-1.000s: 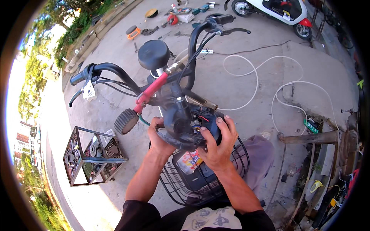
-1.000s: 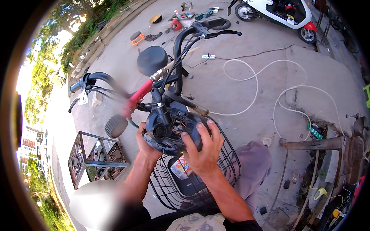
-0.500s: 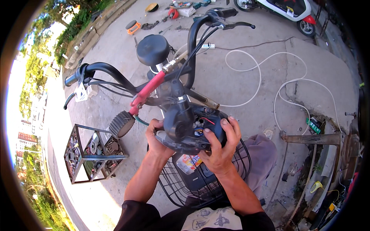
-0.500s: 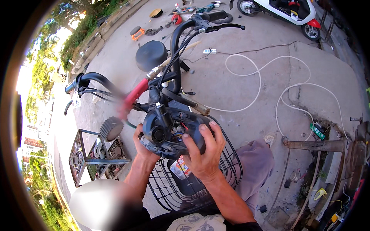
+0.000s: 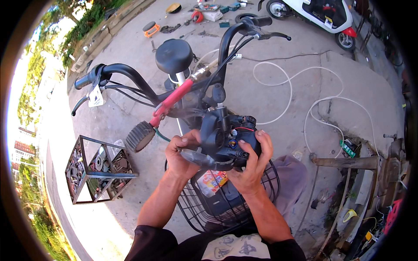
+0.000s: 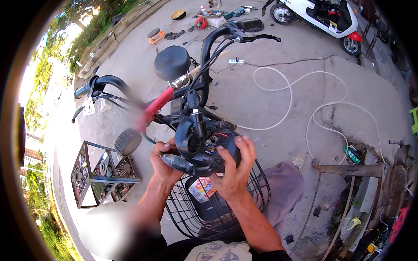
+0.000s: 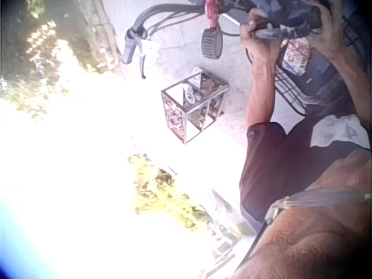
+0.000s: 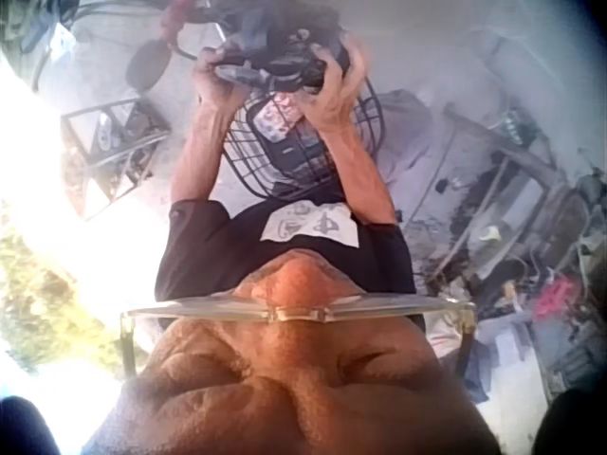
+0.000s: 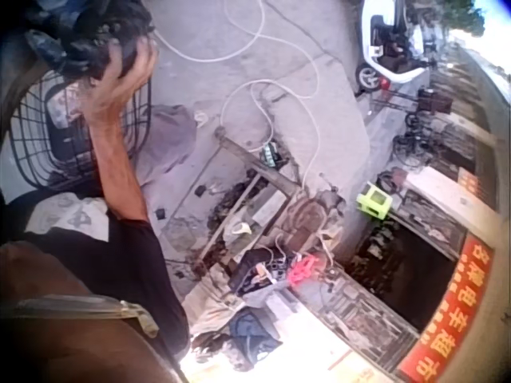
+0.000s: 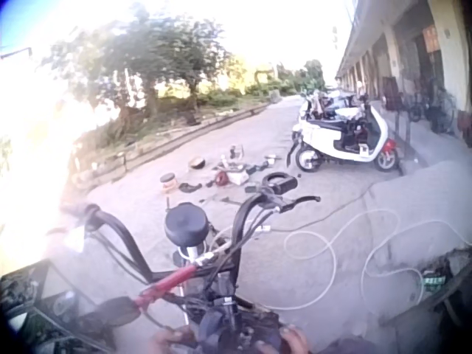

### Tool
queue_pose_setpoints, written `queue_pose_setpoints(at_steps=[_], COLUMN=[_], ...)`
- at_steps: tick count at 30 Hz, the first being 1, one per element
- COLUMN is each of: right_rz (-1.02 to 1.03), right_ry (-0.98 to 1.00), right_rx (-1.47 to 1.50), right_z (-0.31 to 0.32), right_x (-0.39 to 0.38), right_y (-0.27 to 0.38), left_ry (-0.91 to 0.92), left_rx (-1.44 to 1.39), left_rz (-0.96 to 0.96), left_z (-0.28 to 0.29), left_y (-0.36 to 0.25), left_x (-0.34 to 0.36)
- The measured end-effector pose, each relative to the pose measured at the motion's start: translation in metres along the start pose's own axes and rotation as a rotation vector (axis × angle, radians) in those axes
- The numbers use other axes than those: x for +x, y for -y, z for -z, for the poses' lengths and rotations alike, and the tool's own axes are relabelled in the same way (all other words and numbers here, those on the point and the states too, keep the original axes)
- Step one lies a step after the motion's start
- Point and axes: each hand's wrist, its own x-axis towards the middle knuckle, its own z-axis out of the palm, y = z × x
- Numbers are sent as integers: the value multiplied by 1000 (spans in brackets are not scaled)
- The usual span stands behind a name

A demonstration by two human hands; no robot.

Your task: The person holds the disassembled handlebar control unit of an electric scooter and manipulates the internal wiring and components. They repeatedly open and close the plastic housing, adjust the wires, and inspect the internal parts throughout the clip.

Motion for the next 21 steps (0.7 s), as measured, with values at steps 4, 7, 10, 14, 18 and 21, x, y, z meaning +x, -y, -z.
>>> queue_pose_setpoints(at_steps=[4, 7, 10, 14, 18, 21], right_rz=[-30, -33, -28, -50, -55, -44], right_ry=[-13, -25, 2, -1, -29, -21], right_rx=[21, 27, 31, 70, 72, 54], right_z=[-3, -6, -5, -7, -10, -8], right_x=[-2, -3, -2, -3, -2, -1], right_y=[1, 1, 4, 5, 7, 7], left_ry=[82, 70, 96, 136, 115, 113], left_rx=[61, 139, 155, 124, 111, 89], left_rz=[-25, -27, -64, -40, -54, -51], left_z=[-9, -17, -22, -24, -14, -15], left_y=[1, -2, -2, -4, 1, 2], left_x=[1, -2, -6, -8, -3, -3])
